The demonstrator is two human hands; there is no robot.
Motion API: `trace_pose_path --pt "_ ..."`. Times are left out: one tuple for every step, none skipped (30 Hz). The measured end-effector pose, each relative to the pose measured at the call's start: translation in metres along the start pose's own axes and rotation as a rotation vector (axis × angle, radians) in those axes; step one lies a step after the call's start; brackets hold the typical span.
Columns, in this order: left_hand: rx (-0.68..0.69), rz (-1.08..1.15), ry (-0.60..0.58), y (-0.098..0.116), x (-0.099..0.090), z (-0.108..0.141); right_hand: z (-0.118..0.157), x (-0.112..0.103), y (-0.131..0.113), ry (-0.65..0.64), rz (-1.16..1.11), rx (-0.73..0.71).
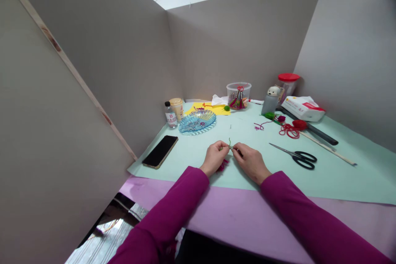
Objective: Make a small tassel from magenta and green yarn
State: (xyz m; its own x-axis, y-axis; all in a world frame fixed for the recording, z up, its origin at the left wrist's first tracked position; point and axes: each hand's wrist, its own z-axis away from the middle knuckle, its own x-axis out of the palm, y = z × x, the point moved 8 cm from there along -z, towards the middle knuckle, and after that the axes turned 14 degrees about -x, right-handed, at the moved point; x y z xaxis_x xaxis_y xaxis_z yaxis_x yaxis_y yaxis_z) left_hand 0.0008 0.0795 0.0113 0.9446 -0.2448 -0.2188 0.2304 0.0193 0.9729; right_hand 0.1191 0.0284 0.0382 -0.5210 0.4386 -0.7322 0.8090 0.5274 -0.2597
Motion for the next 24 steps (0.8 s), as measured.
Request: trace_pose_path --pt "-0.003 -0.001 0.000 0.000 0.000 0.000 0.000 0.000 0.000 -0.002 0.002 0.001" --pt "-0.008 -0.003 -0.002 -0.001 0.000 0.000 0.000 0.000 0.000 -0.002 0.006 0.002" --pt "-0.016 -0.004 -0.003 -0.001 0.001 0.001 0.000 0.000 0.000 -0.003 0.009 0.002" --pt "-0.024 -0.005 -0.005 -0.002 0.001 0.001 0.000 0.000 0.000 -0.003 0.013 0.003" --pt "-0.029 -0.006 -0.006 -0.002 0.001 0.001 0.000 0.000 0.000 -0.002 0.018 0.002" --pt "-0.030 -0.009 -0.007 -0.002 0.001 0.002 0.000 0.000 0.001 -0.002 0.022 0.001" --pt "-0.025 -0.013 -0.007 -0.001 0.002 0.002 0.000 0.000 0.001 -0.002 0.026 0.001" --pt "-0.017 -0.018 -0.005 0.000 0.002 0.003 0.001 0.001 0.001 -0.002 0.031 0.001" --pt "-0.011 -0.024 -0.005 0.001 0.002 0.003 0.001 0.001 0.002 -0.001 0.035 0.002" --pt "-0.011 -0.030 -0.007 0.001 0.002 0.004 0.001 0.001 0.002 0.001 0.040 0.005" --pt "-0.016 -0.035 -0.012 0.001 0.003 0.004 0.001 0.001 0.003 0.002 0.045 0.009" --pt "-0.023 -0.040 -0.017 0.001 0.003 0.004 0.001 0.001 0.004 0.002 0.050 0.013" --pt "-0.027 -0.045 -0.023 0.001 0.004 0.004 0.001 0.001 0.004 0.000 0.057 0.017" --pt "-0.024 -0.053 -0.028 0.001 0.004 0.004 0.001 0.001 0.005 -0.003 0.063 0.020" --pt "-0.018 -0.062 -0.030 0.002 0.004 0.004 0.001 0.001 0.006 -0.005 0.069 0.023" --pt "-0.009 -0.072 -0.033 0.003 0.004 0.005 0.001 0.001 0.007 -0.005 0.074 0.025" --pt "0.002 -0.083 -0.039 0.004 0.005 0.005 0.001 0.000 0.009 -0.003 0.079 0.031" --pt "0.011 -0.091 -0.046 0.005 0.005 0.005 0.001 -0.001 0.011 0.004 0.084 0.042" --pt "0.014 -0.096 -0.053 0.005 0.006 0.005 0.001 -0.004 0.013 0.015 0.092 0.062" --pt "0.014 -0.099 -0.059 0.005 0.006 0.005 0.001 -0.006 0.017 0.029 0.103 0.091" --pt "0.015 -0.101 -0.062 0.005 0.007 0.005 0.002 -0.009 0.021 0.042 0.116 0.126" --pt "0.016 -0.102 -0.064 0.005 0.007 0.005 0.002 -0.011 0.024 0.051 0.130 0.158" --pt "0.015 -0.101 -0.066 0.005 0.007 0.005 0.003 -0.013 0.026 0.051 0.143 0.182" --pt "0.013 -0.097 -0.068 0.005 0.007 0.005 0.003 -0.013 0.028 0.044 0.154 0.195"
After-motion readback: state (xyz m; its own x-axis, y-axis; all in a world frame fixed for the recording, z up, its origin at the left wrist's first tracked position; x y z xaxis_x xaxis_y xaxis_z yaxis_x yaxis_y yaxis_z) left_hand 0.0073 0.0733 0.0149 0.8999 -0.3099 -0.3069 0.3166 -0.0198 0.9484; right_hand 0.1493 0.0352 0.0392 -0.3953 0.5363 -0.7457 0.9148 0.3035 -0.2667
